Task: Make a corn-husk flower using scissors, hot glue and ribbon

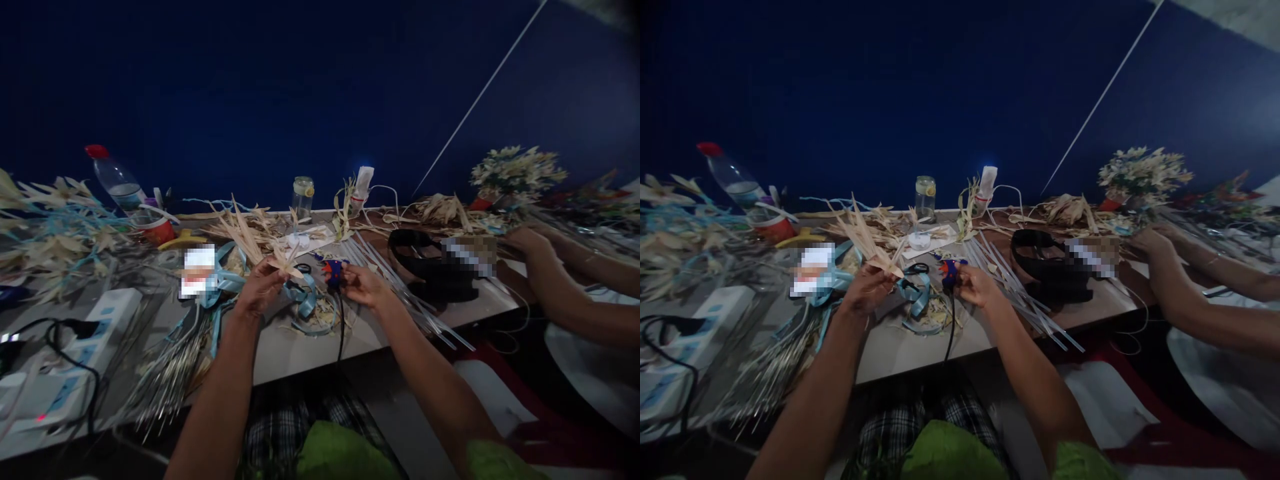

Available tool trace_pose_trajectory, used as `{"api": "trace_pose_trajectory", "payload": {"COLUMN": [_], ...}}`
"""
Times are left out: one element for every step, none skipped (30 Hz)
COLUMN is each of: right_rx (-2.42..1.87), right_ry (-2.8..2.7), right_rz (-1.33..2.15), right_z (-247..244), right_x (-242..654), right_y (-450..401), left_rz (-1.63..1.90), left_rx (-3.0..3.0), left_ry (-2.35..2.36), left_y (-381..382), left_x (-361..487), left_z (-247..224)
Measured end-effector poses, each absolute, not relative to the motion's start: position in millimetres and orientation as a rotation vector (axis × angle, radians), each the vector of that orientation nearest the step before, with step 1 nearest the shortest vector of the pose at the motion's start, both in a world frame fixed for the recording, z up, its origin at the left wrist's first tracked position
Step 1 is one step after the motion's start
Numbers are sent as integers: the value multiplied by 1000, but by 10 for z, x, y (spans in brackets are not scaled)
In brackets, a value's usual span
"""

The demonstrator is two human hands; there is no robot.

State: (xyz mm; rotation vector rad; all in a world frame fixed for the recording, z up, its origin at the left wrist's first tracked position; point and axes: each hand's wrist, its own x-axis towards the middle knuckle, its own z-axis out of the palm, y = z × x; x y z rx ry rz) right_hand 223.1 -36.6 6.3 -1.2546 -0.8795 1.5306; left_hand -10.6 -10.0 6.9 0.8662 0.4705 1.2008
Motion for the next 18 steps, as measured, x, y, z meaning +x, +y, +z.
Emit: {"api": "trace_pose_trajectory", "payload": {"right_rx": [-1359, -1475, -1580, -1650, -1679, -1669, -1601, -1501, -1387, -1286, -1202, -1126, -1064, -1019, -981, -950, -924, -900], "right_ry": [-953, -1042, -1147, -1260, -1357, -1446, -1507, -1525, -1561, -1576, -1570, -1558, -1557, -1562, -1555, -1545, -1531, -1511], "right_rz": [1461, 1356, 1206, 1036, 892, 819, 847, 910, 948, 953, 957, 949, 921, 897, 879, 868, 866, 867], "right_z": [98, 133, 169, 204, 237, 265, 288, 305, 316, 321, 320, 315, 305, 290, 272, 250, 226, 201], "right_x": [2237, 2241, 2239, 2227, 2201, 2156, 2093, 2011, 1916, 1813, 1709, 1611, 1526, 1457, 1406, 1373, 1354, 1346], "right_y": [-410, -451, -486, -513, -529, -534, -528, -512, -488, -459, -428, -397, -370, -346, -326, -310, -298, -288], "left_rz": [1204, 1205, 1203, 1200, 1195, 1189, 1183, 1179, 1177, 1175, 1174, 1174, 1175, 1176, 1182, 1190, 1199, 1208], "left_rx": [869, 873, 879, 882, 880, 878, 877, 878, 880, 886, 892, 895, 893, 890, 886, 881, 877, 874], "left_ry": [462, 453, 445, 444, 452, 466, 481, 490, 492, 485, 476, 470, 466, 463, 458, 451, 444, 436], "left_y": [-97, -94, -91, -89, -90, -93, -99, -106, -113, -120, -125, -128, -129, -126, -121, -114, -105, -96], "left_x": [-102, -98, -94, -90, -86, -83, -79, -75, -71, -68, -65, -63, -60, -58, -56, -53, -51, -49], "left_z": [61, 53, 45, 39, 35, 35, 37, 43, 50, 58, 65, 71, 75, 76, 73, 68, 61, 50]}}
